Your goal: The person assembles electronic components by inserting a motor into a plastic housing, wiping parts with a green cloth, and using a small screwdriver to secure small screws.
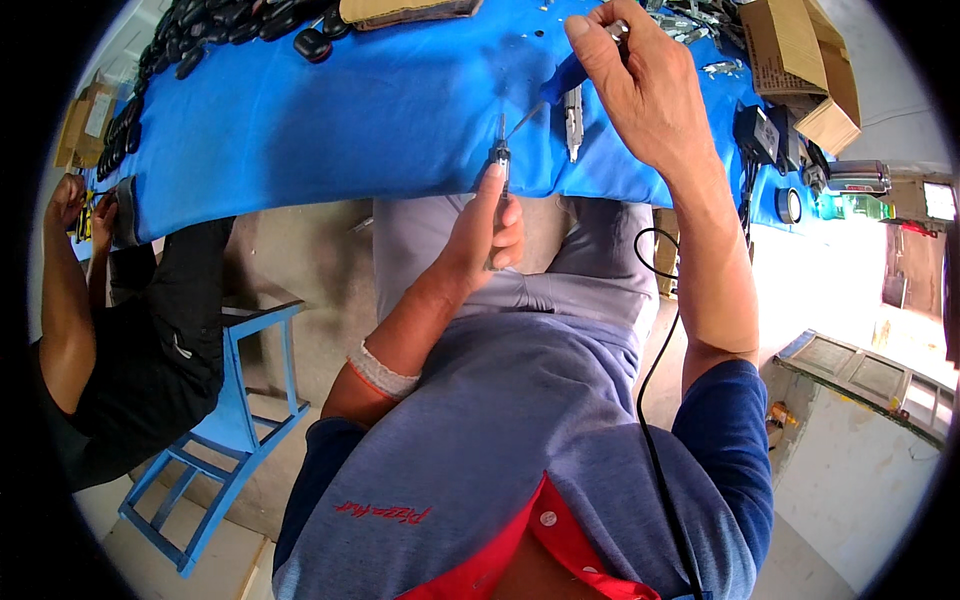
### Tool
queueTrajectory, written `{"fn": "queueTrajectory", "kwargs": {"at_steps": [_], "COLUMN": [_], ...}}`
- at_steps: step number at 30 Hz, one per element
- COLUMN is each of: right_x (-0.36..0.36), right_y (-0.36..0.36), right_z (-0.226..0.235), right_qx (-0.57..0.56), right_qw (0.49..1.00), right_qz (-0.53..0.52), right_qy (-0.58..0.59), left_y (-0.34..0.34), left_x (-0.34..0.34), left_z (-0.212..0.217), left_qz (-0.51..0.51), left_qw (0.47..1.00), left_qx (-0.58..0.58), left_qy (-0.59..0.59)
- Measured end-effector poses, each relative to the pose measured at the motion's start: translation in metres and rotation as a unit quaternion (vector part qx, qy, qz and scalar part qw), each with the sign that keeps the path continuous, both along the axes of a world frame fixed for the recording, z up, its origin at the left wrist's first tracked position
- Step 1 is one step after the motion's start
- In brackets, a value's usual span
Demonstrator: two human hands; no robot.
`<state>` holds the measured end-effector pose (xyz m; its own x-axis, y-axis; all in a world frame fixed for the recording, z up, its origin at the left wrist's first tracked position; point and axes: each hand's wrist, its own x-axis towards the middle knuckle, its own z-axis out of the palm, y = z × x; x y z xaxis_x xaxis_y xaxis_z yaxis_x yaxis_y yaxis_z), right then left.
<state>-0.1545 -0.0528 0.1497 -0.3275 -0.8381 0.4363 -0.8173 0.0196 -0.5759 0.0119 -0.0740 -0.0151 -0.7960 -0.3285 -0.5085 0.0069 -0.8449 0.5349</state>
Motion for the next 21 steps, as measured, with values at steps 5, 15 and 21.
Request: {"fn": "queueTrajectory", "kwargs": {"at_steps": [5,15,21], "right_x": [-0.004,-0.031,-0.086], "right_y": [0.002,0.020,0.045], "right_z": [-0.001,-0.022,-0.106], "right_qx": [0.017,-0.089,-0.130], "right_qw": [0.995,0.990,0.964], "right_qz": [0.028,-0.033,-0.167], "right_qy": [-0.092,-0.105,-0.159], "left_y": [-0.001,-0.002,-0.005], "left_x": [0.000,0.001,0.002], "left_z": [0.001,-0.001,-0.008], "left_qz": [-0.005,0.001,-0.006], "left_qw": [1.000,1.000,0.998], "left_qx": [-0.005,0.018,0.064], "left_qy": [-0.005,0.013,0.021]}}
